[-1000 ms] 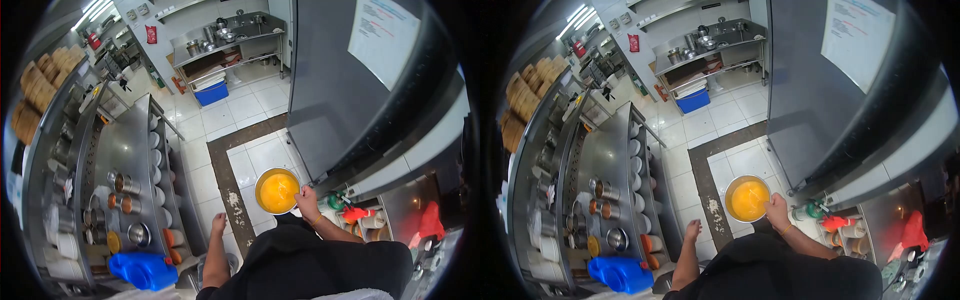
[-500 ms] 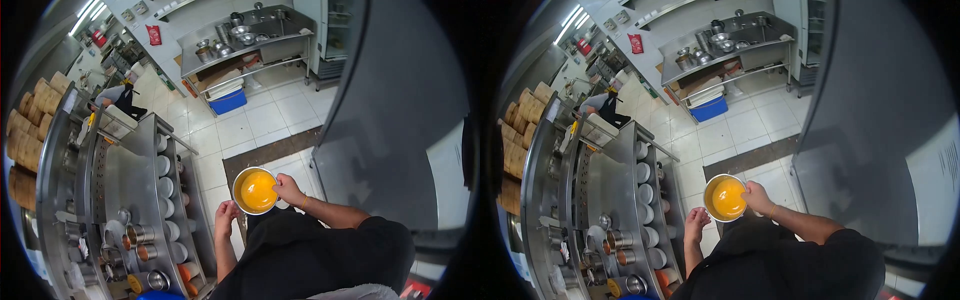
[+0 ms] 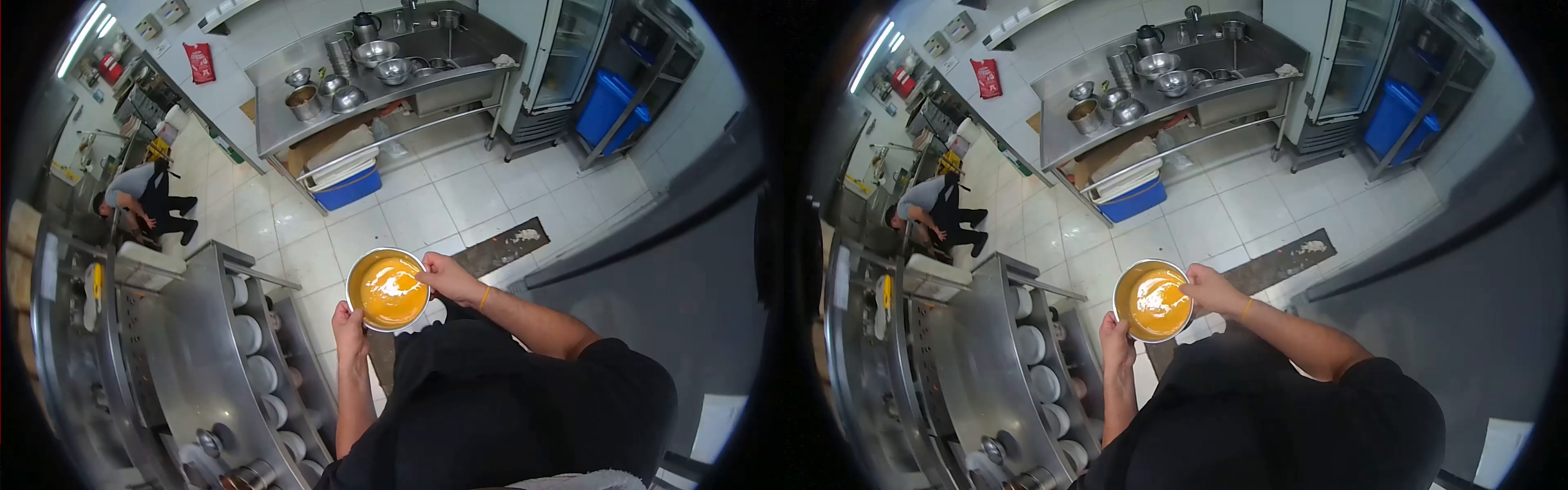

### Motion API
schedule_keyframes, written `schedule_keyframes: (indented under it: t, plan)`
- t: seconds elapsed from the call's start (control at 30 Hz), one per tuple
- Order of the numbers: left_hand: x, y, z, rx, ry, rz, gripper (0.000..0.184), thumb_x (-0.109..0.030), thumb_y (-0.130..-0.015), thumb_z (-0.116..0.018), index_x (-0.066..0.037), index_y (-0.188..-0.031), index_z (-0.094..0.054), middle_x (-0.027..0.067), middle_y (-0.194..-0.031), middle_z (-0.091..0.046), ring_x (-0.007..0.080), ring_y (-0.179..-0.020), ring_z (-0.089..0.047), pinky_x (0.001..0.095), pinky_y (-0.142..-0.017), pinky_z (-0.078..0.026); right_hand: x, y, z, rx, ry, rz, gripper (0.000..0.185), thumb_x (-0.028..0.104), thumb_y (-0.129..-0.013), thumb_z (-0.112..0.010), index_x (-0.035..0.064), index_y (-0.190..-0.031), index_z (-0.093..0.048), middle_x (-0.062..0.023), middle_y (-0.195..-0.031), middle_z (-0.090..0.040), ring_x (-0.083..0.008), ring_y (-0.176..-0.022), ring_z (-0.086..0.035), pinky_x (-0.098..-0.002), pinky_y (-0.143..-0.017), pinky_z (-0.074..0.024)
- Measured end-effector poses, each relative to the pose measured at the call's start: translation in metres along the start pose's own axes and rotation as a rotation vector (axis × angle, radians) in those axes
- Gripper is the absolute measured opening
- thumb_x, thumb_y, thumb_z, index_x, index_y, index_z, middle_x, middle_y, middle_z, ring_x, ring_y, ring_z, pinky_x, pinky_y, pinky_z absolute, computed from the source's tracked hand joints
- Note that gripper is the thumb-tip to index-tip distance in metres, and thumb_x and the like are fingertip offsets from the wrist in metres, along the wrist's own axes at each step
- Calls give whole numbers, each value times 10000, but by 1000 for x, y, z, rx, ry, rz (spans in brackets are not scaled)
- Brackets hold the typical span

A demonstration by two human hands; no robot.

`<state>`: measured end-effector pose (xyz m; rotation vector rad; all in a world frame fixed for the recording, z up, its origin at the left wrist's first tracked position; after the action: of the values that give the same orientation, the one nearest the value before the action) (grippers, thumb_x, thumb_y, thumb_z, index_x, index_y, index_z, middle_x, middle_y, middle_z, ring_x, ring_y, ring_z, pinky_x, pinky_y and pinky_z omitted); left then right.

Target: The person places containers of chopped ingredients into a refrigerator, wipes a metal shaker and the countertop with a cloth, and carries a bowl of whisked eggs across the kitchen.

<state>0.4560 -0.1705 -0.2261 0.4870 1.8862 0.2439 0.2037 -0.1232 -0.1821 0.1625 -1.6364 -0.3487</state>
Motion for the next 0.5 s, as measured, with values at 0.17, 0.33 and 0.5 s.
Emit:
schedule_keyframes:
  t: [0.17,0.33,0.5]
  plan:
    - [-33,-111,-23,-22,60,-45,144,58,-882,-549,-81,-887,-516,22,-816,-626,77,-594,-533,219,-553,-440,14,-81,47,43,-168,-113,223,274,-1016,-639,64,-1029,-568,-35,-810,-621,-104,-661,-621,-271,-583,-557]
    - [-50,-217,-25,-225,196,-119,234,70,-844,-580,-133,-874,-468,1,-778,-590,92,-575,-535,226,-533,-422,-9,-173,171,-128,15,-206,213,259,-1007,-633,50,-999,-591,-34,-779,-615,-106,-675,-625,-270,-602,-564]
    - [-83,-310,-28,-508,304,-157,212,39,-830,-601,-139,-876,-494,-9,-814,-591,87,-617,-521,244,-543,-397,36,-313,272,-262,-9,-71,175,207,-991,-604,41,-936,-597,-33,-757,-610,-106,-644,-599,-275,-570,-520]
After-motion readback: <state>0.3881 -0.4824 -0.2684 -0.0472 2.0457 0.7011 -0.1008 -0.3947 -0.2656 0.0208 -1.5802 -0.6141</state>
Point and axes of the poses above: each hand's wrist, its own y-axis away from the middle knuckle, its own z-axis out of the back of the hand, x = y × z, the point moved 8 cm from there along -y, towards the middle knuckle
